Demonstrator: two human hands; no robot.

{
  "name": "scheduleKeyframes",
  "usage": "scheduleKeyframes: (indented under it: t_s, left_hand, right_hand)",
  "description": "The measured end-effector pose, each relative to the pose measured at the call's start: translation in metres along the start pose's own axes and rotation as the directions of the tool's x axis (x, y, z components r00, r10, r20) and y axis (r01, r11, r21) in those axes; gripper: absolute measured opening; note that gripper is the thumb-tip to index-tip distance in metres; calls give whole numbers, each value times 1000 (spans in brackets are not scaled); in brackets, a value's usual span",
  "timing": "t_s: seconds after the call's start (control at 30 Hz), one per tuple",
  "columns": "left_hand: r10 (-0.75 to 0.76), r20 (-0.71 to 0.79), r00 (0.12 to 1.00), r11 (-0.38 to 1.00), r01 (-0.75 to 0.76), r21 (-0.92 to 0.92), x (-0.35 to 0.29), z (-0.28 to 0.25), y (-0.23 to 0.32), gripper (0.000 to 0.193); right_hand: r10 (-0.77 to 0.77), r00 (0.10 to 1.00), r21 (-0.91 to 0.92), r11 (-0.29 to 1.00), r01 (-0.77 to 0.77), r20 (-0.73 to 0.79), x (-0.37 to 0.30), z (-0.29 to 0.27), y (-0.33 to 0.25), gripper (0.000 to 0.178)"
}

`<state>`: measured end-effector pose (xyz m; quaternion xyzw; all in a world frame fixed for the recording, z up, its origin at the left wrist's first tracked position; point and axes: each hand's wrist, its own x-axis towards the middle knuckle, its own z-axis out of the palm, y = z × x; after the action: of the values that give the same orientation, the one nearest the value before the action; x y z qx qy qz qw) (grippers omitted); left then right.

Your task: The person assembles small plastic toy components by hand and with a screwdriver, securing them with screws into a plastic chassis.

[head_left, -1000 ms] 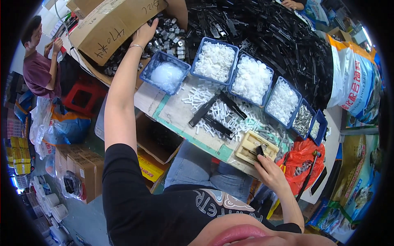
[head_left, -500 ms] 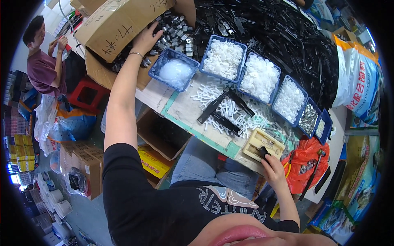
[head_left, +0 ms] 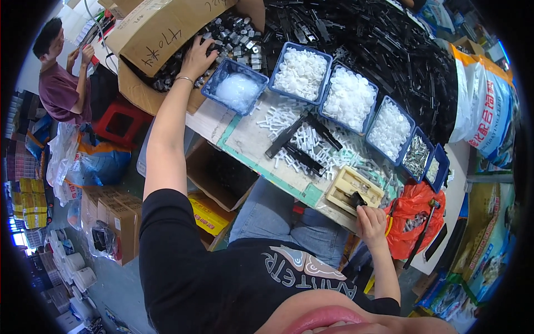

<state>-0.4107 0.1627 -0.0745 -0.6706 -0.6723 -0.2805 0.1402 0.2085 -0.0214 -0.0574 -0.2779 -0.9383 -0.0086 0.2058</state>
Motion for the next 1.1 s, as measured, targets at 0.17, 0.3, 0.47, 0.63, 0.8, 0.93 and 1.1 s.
scheduleKeyframes:
  t_s: [0.17, 0.3, 0.47, 0.63, 0.8, 0.93, 1.1]
  left_hand:
    - [-136, 113, 984, 990, 141, -32, -20, -12, -10, 35]
    - [-200, 255, 946, 978, 180, 102, -27, -22, 1, 33]
    - [-265, 219, 939, 962, 242, 124, -55, -27, 8, 37]
    - [-297, -26, 954, 954, 298, 36, -92, -28, 40, 41]
    - [-281, -115, 953, 958, 286, 29, -100, -26, 41, 44]
    - [-279, -46, 959, 960, 277, -46, -115, -37, 60, 44]
    - [-195, -100, 976, 971, 178, -158, -142, -48, 84, 35]
  right_hand:
    - [9, 1000, 18, 1000, -10, 8, 2, 3, 1, 44]
    - [6, 1000, 34, 999, -6, -2, 0, 3, 2, 43]
    - [-9, 1000, 19, 1000, 9, 15, 1, 1, 1, 43]
    - [24, 997, -98, 995, -17, 70, 9, -10, -10, 45]
    - [77, 992, -66, 995, -71, 96, 7, -12, -14, 46]
    - [110, 992, -41, 993, -107, 69, 5, -9, -17, 45]
    - [137, 990, -1, 991, -137, 36, 6, -6, -16, 41]
